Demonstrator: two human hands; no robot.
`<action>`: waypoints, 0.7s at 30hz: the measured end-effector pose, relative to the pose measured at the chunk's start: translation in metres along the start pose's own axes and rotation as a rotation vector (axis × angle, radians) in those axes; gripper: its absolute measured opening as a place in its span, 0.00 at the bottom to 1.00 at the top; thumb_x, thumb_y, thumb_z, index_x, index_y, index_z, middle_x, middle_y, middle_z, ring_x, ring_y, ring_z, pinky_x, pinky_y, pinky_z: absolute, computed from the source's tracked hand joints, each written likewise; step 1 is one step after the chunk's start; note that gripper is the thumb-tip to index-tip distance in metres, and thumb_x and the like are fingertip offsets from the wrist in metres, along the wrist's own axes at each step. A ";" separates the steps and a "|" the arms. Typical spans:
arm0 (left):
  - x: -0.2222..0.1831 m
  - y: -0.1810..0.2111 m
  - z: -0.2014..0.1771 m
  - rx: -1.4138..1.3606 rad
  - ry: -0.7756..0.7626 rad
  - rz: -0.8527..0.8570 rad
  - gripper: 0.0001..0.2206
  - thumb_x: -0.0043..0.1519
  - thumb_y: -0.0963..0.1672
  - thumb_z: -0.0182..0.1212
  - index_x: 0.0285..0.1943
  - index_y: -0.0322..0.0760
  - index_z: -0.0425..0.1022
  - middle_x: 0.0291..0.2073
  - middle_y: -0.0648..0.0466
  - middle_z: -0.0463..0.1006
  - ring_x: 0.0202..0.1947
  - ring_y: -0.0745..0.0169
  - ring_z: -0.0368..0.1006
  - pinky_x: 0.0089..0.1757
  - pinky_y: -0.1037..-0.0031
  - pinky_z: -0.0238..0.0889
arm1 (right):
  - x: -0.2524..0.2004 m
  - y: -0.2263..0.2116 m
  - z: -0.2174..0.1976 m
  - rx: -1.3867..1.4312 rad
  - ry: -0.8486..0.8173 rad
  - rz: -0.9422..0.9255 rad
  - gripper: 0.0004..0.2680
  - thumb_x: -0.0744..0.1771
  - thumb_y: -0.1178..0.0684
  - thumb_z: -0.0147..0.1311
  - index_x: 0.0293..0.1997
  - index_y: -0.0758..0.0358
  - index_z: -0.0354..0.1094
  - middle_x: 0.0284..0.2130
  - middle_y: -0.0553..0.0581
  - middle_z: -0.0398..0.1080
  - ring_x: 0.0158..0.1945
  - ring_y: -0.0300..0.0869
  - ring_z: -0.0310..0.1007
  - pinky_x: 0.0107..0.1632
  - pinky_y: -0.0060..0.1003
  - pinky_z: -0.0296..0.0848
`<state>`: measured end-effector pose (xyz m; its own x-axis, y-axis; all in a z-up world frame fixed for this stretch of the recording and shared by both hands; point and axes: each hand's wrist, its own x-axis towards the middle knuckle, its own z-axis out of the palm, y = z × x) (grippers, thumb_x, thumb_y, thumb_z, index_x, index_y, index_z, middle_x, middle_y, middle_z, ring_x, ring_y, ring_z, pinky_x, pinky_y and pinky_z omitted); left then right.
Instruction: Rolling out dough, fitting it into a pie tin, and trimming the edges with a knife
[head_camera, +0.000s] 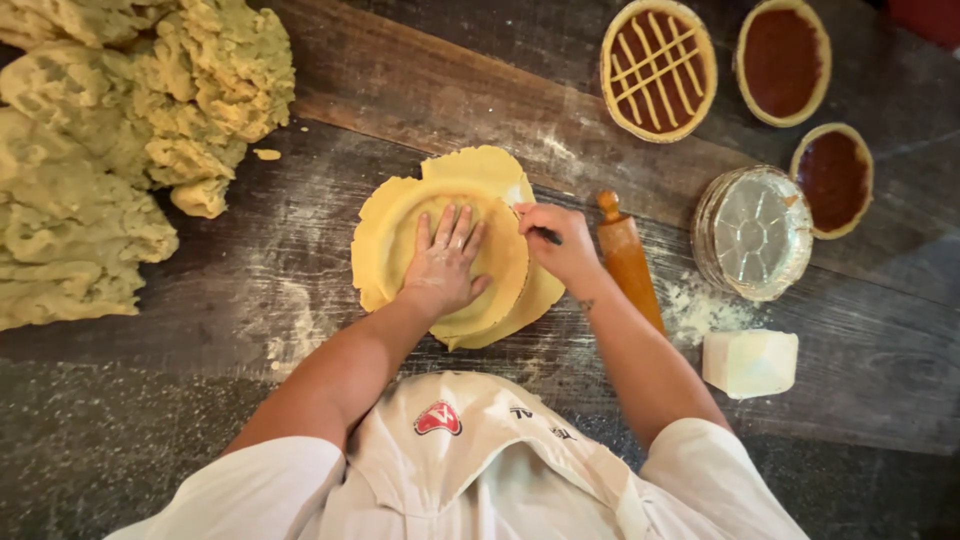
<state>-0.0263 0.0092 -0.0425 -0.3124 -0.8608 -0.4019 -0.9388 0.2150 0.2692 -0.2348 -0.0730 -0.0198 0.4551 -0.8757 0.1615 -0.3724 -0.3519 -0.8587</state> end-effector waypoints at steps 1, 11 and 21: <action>0.000 0.000 0.001 0.000 0.008 0.007 0.42 0.62 0.63 0.47 0.82 0.44 0.46 0.81 0.45 0.38 0.79 0.40 0.29 0.68 0.35 0.25 | 0.003 0.000 -0.001 0.009 -0.030 -0.006 0.08 0.61 0.69 0.57 0.30 0.60 0.78 0.32 0.60 0.79 0.48 0.58 0.80 0.54 0.48 0.75; 0.002 -0.016 0.006 0.024 0.069 0.129 0.44 0.58 0.63 0.53 0.81 0.48 0.49 0.80 0.47 0.41 0.79 0.41 0.32 0.69 0.36 0.27 | 0.022 -0.019 0.001 0.032 -0.123 -0.035 0.08 0.61 0.70 0.56 0.30 0.61 0.77 0.32 0.61 0.79 0.47 0.57 0.80 0.53 0.48 0.76; 0.006 -0.043 0.006 0.129 0.069 0.318 0.45 0.54 0.64 0.55 0.80 0.52 0.52 0.79 0.49 0.47 0.80 0.45 0.35 0.69 0.37 0.30 | 0.020 -0.004 0.007 0.086 -0.132 -0.044 0.08 0.60 0.71 0.56 0.30 0.62 0.77 0.31 0.61 0.79 0.47 0.57 0.80 0.53 0.48 0.75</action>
